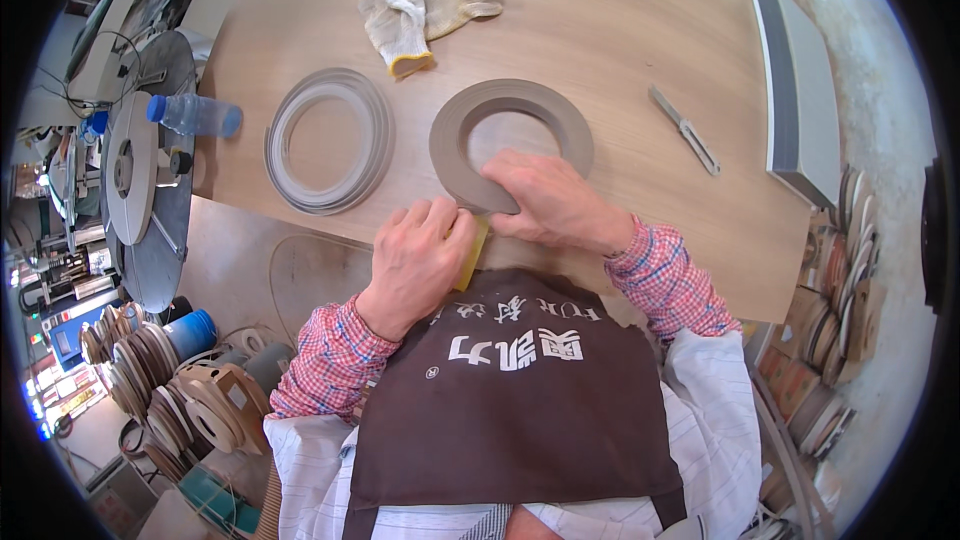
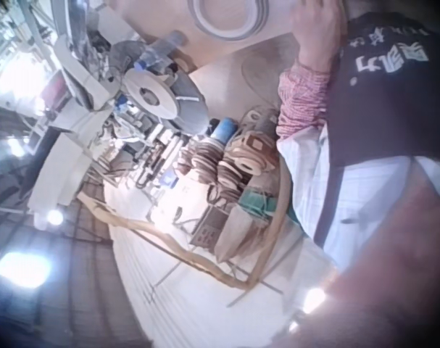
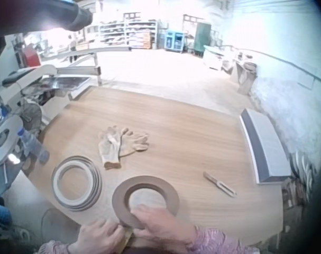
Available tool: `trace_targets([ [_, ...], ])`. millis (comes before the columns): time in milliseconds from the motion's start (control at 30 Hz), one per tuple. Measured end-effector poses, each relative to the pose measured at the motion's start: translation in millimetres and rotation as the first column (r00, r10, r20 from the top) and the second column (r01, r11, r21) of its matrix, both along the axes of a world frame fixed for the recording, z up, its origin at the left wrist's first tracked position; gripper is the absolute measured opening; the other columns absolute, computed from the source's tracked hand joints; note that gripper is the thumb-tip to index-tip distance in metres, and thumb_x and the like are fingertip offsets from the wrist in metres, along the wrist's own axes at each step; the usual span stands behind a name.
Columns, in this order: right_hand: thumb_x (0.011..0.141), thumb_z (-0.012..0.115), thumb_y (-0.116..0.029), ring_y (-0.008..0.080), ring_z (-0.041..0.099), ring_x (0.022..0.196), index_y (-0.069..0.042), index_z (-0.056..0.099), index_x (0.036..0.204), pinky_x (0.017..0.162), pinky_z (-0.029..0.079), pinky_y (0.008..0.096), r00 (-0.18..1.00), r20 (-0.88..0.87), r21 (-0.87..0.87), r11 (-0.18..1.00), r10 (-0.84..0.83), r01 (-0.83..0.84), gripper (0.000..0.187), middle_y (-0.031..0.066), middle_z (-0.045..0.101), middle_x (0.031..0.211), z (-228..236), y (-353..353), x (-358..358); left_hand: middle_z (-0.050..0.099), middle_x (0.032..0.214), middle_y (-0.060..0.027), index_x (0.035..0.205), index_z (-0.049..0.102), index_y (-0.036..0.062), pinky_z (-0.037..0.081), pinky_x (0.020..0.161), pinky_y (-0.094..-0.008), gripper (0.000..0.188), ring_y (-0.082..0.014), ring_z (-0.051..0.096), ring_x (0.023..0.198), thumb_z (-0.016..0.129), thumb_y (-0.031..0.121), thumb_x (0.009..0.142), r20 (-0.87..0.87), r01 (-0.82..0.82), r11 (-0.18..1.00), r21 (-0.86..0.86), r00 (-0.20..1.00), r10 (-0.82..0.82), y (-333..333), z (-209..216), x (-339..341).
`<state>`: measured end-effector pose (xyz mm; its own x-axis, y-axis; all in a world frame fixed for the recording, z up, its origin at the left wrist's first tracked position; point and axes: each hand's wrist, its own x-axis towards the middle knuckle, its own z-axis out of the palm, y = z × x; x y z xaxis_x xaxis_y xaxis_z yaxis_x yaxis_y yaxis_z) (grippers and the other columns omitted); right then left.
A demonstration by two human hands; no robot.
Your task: The person applies yellow tape to the edges of several circular rings on a workbench. They use a utility knife to cut the tape and smooth it onto the rings, handling each ring individually.
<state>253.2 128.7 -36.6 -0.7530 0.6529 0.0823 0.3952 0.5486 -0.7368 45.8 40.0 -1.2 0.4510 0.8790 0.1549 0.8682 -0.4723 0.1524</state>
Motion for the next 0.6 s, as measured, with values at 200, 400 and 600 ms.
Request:
trace_targets([
  [200,0.08,0.074,-0.021,0.0392,0.064,0.099,0.001,0.063,0.114,0.084,0.052,0.0461,0.996,0.075,-0.036,0.999,0.039,-0.036,0.042,0.0183,0.065,0.104,8,3,-4,0.059,0.097,-0.0105,0.085,0.064,0.0063,0.051,0.075,-0.0386,0.013,-0.0259,0.062,0.091,0.072,0.011,0.075,0.193,0.025,0.991,0.129,0.98,-0.05,7,-6,-5],
  [400,0.079,0.073,-0.021,0.0399,0.066,0.092,0.003,0.064,0.107,0.077,0.053,0.0482,0.995,0.008,0.02,0.995,0.094,-0.095,0.039,0.0187,0.065,0.098,3,9,-11,0.061,0.129,-0.0174,0.086,0.064,-0.0002,0.047,0.104,-0.0484,0.005,-0.0383,0.062,0.12,0.07,0.0,0.086,0.679,-0.042,0.982,-0.184,0.717,0.158,9,-37,-17],
  [600,0.079,0.072,-0.022,0.0401,0.065,0.094,0.003,0.065,0.109,0.08,0.052,0.0484,0.989,-0.018,-0.057,0.987,0.147,-0.148,0.04,0.0189,0.065,0.1,10,11,-11,0.068,0.109,-0.0132,0.082,0.061,0.0021,0.043,0.108,-0.0566,0.011,-0.0349,0.067,0.115,0.073,0.002,0.082,0.626,-0.024,1.0,0.002,0.78,0.018,12,-42,-23],
])
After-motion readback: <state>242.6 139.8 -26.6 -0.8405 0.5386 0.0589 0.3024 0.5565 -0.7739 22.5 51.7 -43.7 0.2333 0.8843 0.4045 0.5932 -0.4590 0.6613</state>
